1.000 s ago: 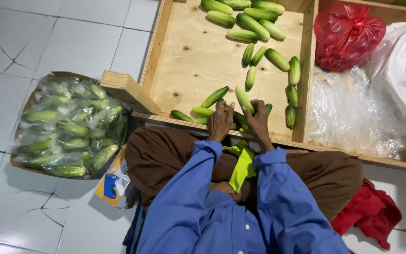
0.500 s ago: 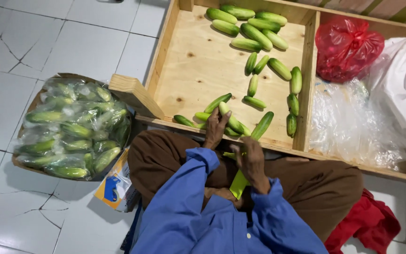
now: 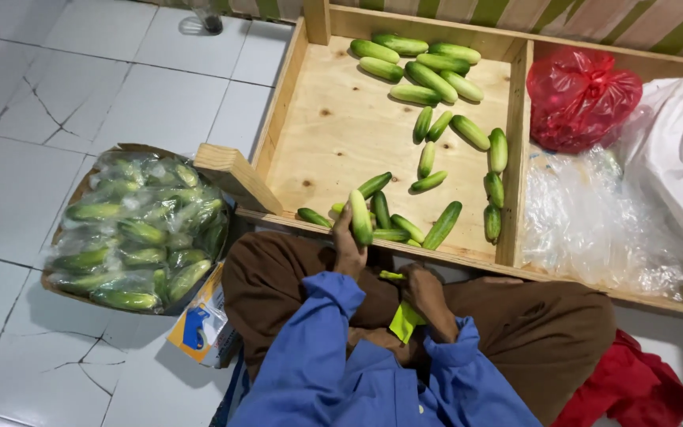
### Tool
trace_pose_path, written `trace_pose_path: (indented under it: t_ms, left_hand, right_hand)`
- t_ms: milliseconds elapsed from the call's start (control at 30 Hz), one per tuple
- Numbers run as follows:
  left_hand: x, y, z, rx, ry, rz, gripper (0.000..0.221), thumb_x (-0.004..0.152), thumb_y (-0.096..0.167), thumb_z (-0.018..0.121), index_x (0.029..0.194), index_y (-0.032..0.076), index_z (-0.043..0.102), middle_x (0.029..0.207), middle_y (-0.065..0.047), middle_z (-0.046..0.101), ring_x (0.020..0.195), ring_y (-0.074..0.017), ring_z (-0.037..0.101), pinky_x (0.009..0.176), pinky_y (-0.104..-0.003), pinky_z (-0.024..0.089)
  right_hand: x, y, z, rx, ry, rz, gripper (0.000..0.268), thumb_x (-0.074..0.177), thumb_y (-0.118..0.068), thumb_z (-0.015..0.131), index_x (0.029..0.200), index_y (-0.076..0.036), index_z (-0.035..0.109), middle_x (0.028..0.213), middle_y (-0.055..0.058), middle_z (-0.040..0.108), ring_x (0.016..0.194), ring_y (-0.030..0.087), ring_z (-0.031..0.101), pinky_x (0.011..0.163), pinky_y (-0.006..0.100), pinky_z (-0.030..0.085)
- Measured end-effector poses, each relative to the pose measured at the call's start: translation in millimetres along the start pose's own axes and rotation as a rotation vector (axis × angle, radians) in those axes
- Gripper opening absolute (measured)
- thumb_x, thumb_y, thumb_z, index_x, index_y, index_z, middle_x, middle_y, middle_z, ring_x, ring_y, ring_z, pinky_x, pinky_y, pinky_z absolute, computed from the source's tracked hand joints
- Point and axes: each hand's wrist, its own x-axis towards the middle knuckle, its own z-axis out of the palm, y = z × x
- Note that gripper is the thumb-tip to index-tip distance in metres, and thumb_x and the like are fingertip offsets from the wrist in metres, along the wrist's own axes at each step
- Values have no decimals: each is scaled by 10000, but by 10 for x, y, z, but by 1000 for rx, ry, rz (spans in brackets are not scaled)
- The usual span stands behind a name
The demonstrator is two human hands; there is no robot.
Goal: The person picks up individual cucumbers from a wooden crate, places each cucumber into a small plastic bag, and then puts the bagged cucumber into a cardboard box.
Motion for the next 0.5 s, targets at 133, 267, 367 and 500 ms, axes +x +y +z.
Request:
trace_pose_path:
  t_ms: [133, 267, 367, 500]
  left_hand:
    - [-528, 542, 409, -120, 1, -19, 408, 1002, 441, 620, 1145, 59, 628, 825, -86, 699, 572, -151, 647, 430, -210, 436]
    - [-655, 598, 373, -126, -2, 36, 445, 975, 439, 652, 1265, 111, 569, 920, -136, 723, 612, -210, 696, 400, -244, 454]
    - [-992, 858, 563, -291, -95, -14, 423, 973, 376, 638, 1290, 97, 627, 943, -29, 640, 663, -136, 633, 427, -225, 398]
    - [-1103, 781, 656, -329, -169, -38, 520, 957, 345, 657, 1368, 32, 591, 916, -65, 621, 689, -110, 586, 542, -218, 477]
  right_hand:
    - [-110, -54, -316, 354, 198, 109, 403, 820, -82, 690, 1214, -151, 743, 1078, 178, 762, 1086, 387, 699, 928, 468, 572]
    - [-316, -468, -976, 545, 494, 180, 445, 908, -27, 632, 1351, -63, 658, 1121, 277, 723, 1125, 387, 673, 1085, 488, 477]
    - [-389, -487, -871, 762, 840, 165, 430, 837, 95, 498, 1214, -68, 625, 1111, 75, 683, 1001, 161, 647, 1004, 257, 515]
    - [-1314, -250, -252, 223, 313, 599, 397, 612, -398, 906, 876, -171, 717, 844, 116, 701, 788, 265, 659, 720, 398, 509]
